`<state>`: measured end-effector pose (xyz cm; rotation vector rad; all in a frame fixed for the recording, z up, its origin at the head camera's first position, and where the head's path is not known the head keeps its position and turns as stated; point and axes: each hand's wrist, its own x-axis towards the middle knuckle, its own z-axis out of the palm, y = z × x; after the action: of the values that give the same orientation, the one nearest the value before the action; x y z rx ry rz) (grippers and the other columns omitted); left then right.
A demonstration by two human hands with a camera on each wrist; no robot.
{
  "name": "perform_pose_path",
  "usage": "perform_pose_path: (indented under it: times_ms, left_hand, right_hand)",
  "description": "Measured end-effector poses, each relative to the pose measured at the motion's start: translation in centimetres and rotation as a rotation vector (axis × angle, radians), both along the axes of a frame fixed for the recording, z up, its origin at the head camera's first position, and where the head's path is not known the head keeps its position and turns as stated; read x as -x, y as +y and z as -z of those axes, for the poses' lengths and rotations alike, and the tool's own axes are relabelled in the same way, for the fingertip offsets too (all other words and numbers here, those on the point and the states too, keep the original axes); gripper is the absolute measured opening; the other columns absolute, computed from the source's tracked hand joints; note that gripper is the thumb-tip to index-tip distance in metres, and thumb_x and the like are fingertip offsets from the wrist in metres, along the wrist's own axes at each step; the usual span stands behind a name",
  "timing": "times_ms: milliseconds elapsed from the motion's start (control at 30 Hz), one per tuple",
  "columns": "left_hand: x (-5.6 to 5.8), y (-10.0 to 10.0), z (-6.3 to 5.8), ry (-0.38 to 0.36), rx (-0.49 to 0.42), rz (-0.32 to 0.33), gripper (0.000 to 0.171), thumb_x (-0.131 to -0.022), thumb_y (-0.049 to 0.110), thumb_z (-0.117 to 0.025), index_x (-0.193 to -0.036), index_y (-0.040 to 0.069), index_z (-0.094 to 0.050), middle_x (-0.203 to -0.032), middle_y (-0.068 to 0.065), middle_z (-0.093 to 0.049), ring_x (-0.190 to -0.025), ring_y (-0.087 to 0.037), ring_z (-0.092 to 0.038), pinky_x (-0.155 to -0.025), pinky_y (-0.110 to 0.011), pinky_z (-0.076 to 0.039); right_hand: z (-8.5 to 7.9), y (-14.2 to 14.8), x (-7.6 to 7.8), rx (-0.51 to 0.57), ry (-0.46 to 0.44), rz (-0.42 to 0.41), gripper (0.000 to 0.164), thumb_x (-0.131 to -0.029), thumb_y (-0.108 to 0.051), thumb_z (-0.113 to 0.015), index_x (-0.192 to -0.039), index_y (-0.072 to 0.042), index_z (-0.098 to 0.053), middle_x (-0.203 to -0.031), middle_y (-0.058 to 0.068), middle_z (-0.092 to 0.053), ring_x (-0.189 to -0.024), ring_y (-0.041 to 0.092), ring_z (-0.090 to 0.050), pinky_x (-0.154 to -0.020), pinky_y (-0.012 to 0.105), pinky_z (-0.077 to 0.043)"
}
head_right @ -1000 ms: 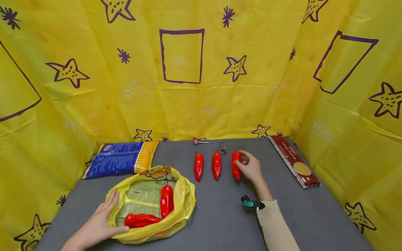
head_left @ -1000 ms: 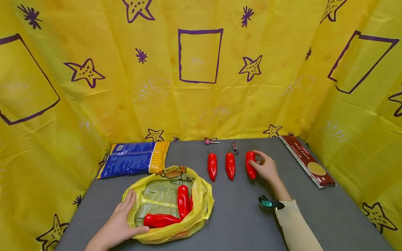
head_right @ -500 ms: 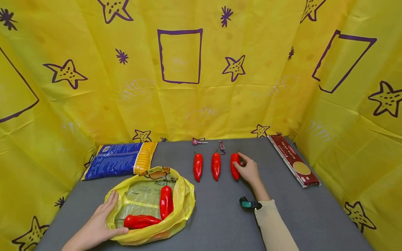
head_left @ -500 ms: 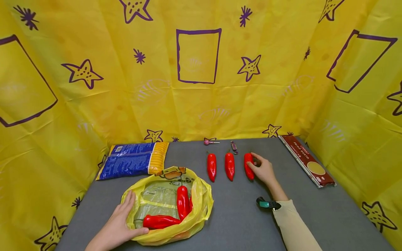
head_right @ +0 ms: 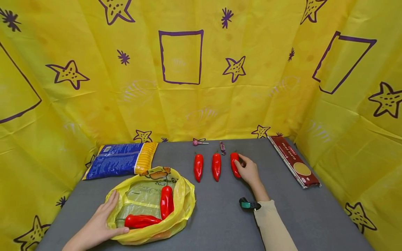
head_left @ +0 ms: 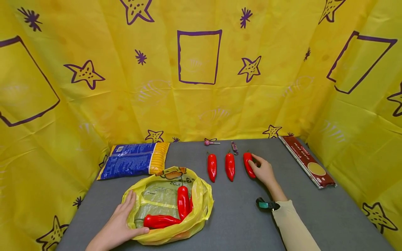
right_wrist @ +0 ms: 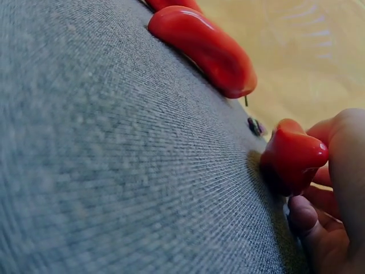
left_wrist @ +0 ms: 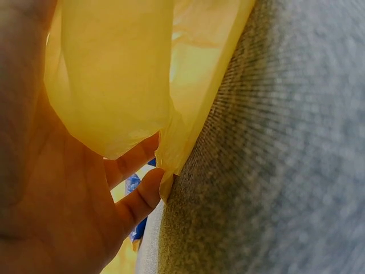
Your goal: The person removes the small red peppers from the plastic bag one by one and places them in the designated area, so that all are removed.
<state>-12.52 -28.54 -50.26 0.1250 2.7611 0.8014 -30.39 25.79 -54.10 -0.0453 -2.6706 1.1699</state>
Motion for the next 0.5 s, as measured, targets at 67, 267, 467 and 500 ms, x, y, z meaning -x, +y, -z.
perform_pose_path:
  times_ms: [67,267,467,500]
  left_hand:
    - [0.01,-0.01,0.03,0.002,-0.001,0.002,0.137,-0.080,0.064,-0.086,-0.168,-0.004,-0.006,-0.174,-0.031,0.000,-0.148,-0.066,-0.018,-0.105,-0.085,-0.033]
    - [0.06,-0.05,0.11,0.000,0.001,0.002,0.137,-0.080,0.064,-0.086,-0.168,-0.003,-0.005,-0.174,-0.031,0.000,-0.148,-0.065,-0.018,-0.106,-0.084,-0.033]
    - [0.12,-0.07,0.10,-0.002,0.009,0.002,0.137,-0.080,0.065,-0.085,-0.168,-0.003,-0.005,-0.174,-0.031,0.001,-0.148,-0.066,-0.018,-0.105,-0.084,-0.033]
    - [0.12,-0.06,0.10,-0.002,0.009,0.002,0.137,-0.080,0.065,-0.085,-0.168,-0.003,-0.005,-0.174,-0.031,0.001,-0.148,-0.066,-0.018,-0.105,-0.084,-0.033]
  right_hand:
    - [0.05,-0.01,-0.08,0.004,0.002,0.006,0.051,-0.105,-0.027,-0.066,-0.147,0.001,-0.061,-0.109,0.022,-0.068,-0.096,0.034,-0.059,-0.081,0.039,-0.043]
    - [0.17,-0.01,-0.19,0.023,0.018,0.010,0.050,-0.104,-0.026,-0.067,-0.146,0.001,-0.061,-0.109,0.022,-0.066,-0.096,0.033,-0.058,-0.082,0.039,-0.043]
    - [0.07,0.13,-0.09,0.040,0.061,0.016,0.052,-0.104,-0.025,-0.068,-0.147,0.002,-0.059,-0.134,0.025,-0.067,-0.099,0.033,-0.061,-0.085,0.038,-0.047]
    - [0.03,0.23,-0.07,0.034,0.071,0.020,0.052,-0.103,-0.025,-0.068,-0.146,0.003,-0.060,-0.137,0.024,-0.066,-0.098,0.033,-0.062,-0.085,0.038,-0.048]
